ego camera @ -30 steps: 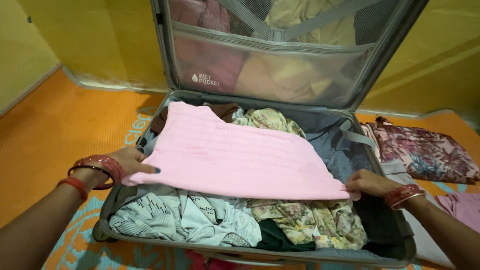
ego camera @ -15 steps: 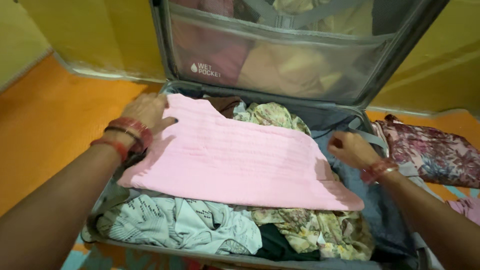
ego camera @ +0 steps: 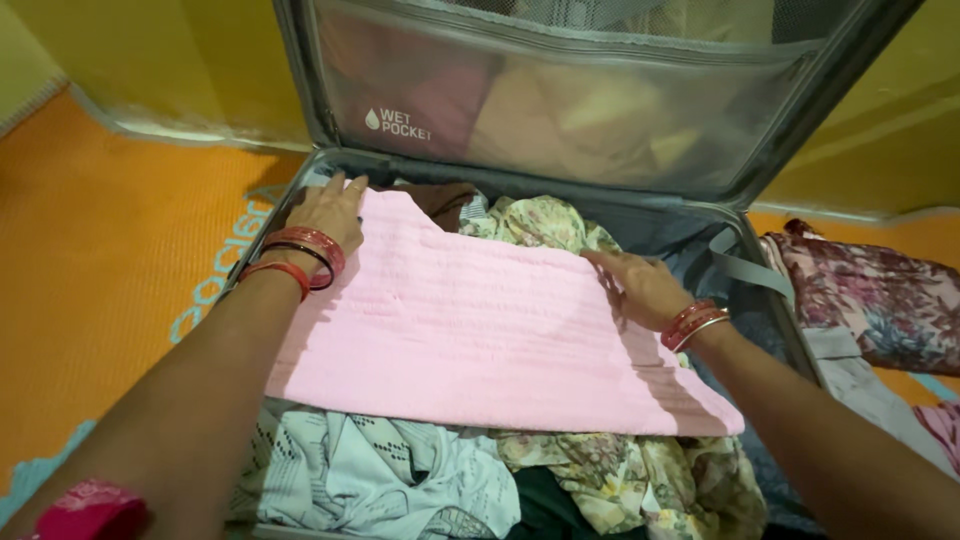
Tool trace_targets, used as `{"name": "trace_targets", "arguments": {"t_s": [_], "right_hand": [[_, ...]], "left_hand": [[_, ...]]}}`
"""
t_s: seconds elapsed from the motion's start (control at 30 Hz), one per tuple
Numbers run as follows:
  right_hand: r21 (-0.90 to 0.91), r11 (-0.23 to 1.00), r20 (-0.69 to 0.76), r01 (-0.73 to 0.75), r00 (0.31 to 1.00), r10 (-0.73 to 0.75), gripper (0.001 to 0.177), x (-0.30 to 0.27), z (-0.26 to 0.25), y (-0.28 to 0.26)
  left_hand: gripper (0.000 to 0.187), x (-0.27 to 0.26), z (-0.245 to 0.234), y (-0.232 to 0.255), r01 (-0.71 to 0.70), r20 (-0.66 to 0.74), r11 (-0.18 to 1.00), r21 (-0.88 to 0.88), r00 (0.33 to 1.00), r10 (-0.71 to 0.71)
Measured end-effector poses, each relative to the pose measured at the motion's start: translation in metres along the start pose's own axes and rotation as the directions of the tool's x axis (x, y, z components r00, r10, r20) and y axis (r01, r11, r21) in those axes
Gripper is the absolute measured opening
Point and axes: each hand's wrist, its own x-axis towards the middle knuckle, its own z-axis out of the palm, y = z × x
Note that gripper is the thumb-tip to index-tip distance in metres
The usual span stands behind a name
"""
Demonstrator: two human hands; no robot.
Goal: The person picks up clothing items including a pink top and brown trousers, folds them, and arranges them inside a suitcase.
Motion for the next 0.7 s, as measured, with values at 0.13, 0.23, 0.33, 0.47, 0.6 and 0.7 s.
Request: {"name": "trace_targets", "arguments": {"t_s": [0.13, 0.23, 0.33, 0.47, 0.6, 0.7], "right_hand": [[-0.049, 0.998, 0.065, -0.041, 0.997, 0.044, 0.074, 0.007, 0.001, -0.001], [-0.213, 0.976, 0.010, -0.043, 0.999, 0.046, 0.049, 0.008, 0.000, -0.002], [-0.274, 0.961, -0.026, -0.031, 0.999, 0.025, 0.029, 0.006, -0.013, -0.001], [-0.187, 0.961, -0.229, 0.202, 0.943, -0.243, 0.036, -0.003, -0.036, -0.005], [-0.236, 0.959, -0.236, 0.158, 0.948, -0.214, 0.027, -0.030, -0.056, -0.020], [-0.245, 0.915, -0.256, 0.321, 0.889, -0.380, 0.023, -0.064, -0.063, -0.037]], "left_hand": [[0.047, 0.004, -0.009, 0.003, 0.204, 0.063, 0.974, -0.094, 0.978, -0.199], [0.047, -0.004, -0.029, 0.009, 0.313, 0.130, 0.943, -0.117, 0.946, -0.298], [0.051, -0.009, -0.043, 0.015, 0.291, 0.063, 0.942, -0.167, 0.957, -0.284], [0.050, -0.012, -0.051, 0.008, 0.082, -0.135, 0.963, -0.255, 0.984, -0.120], [0.045, -0.036, -0.061, 0.007, -0.139, -0.316, 0.908, -0.396, 0.949, 0.008], [0.034, -0.081, -0.078, 0.010, -0.195, -0.213, 0.868, -0.456, 0.971, 0.106]]}}
